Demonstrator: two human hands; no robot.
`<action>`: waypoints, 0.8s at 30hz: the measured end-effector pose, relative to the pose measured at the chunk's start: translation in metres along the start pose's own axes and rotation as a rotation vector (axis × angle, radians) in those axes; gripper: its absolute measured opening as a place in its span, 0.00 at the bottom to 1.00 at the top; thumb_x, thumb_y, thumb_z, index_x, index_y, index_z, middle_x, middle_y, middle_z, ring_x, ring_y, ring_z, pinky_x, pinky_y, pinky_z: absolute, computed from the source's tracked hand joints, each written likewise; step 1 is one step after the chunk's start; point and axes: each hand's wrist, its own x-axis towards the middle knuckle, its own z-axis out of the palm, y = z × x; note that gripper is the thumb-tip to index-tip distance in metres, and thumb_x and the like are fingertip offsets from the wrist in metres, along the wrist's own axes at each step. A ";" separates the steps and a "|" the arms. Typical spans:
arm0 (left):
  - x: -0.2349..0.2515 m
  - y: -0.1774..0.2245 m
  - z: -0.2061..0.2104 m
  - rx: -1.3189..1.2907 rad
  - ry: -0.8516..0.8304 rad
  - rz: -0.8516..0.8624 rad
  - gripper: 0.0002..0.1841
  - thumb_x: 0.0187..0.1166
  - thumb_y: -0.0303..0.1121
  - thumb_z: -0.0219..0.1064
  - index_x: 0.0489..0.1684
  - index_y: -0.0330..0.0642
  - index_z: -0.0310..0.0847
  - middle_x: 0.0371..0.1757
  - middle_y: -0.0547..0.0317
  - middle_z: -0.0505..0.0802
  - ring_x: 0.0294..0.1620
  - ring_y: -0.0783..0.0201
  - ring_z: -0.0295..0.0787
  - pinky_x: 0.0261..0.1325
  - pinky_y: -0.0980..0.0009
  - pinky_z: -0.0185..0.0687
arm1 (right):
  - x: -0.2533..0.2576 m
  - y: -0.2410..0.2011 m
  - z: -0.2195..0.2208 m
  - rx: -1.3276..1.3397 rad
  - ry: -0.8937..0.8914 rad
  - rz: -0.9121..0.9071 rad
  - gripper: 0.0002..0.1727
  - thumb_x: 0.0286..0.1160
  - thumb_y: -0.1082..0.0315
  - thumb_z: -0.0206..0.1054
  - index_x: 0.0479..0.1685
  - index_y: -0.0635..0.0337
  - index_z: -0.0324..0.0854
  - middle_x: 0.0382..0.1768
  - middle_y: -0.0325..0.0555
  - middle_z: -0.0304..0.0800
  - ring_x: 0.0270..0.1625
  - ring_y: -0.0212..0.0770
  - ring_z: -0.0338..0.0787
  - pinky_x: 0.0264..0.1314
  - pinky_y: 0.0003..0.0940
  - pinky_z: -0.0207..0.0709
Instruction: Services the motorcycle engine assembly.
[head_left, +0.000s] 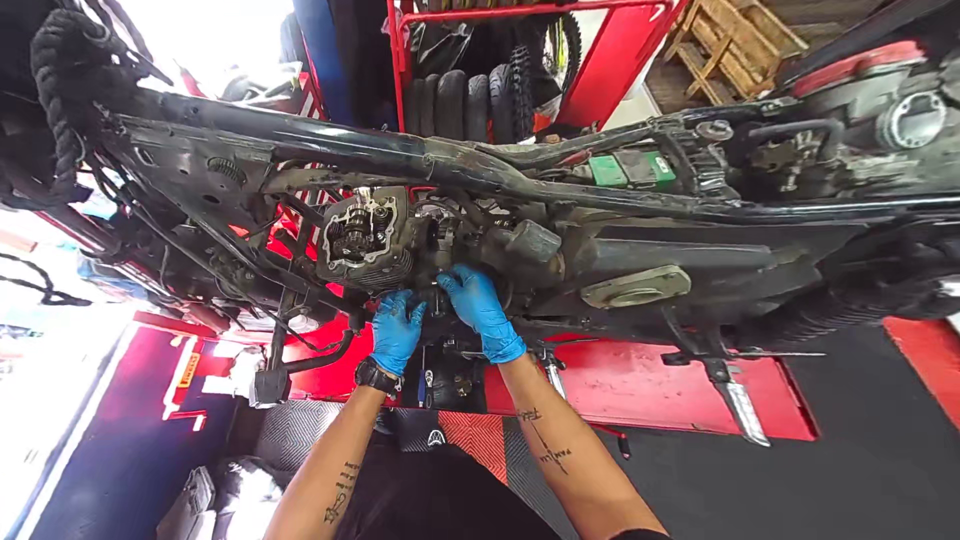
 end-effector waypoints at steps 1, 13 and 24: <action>0.000 0.000 0.002 -0.005 0.018 -0.005 0.22 0.81 0.41 0.69 0.61 0.29 0.87 0.62 0.34 0.92 0.69 0.40 0.87 0.78 0.48 0.76 | 0.000 -0.002 -0.002 -0.024 -0.023 0.000 0.19 0.86 0.55 0.63 0.57 0.64 0.85 0.51 0.55 0.91 0.55 0.50 0.90 0.65 0.52 0.80; 0.007 0.005 0.013 -0.028 0.064 -0.096 0.21 0.82 0.41 0.69 0.56 0.28 0.88 0.55 0.35 0.93 0.64 0.40 0.89 0.75 0.46 0.78 | 0.002 -0.012 -0.013 -0.279 -0.123 -0.100 0.20 0.87 0.59 0.61 0.63 0.67 0.82 0.57 0.63 0.89 0.65 0.59 0.88 0.71 0.58 0.76; 0.010 0.001 0.012 -0.011 0.026 -0.071 0.21 0.83 0.42 0.66 0.56 0.28 0.87 0.53 0.35 0.94 0.63 0.39 0.90 0.74 0.44 0.78 | 0.024 -0.031 -0.034 -0.310 -0.444 0.063 0.25 0.93 0.50 0.52 0.51 0.65 0.83 0.43 0.57 0.85 0.44 0.50 0.85 0.51 0.53 0.75</action>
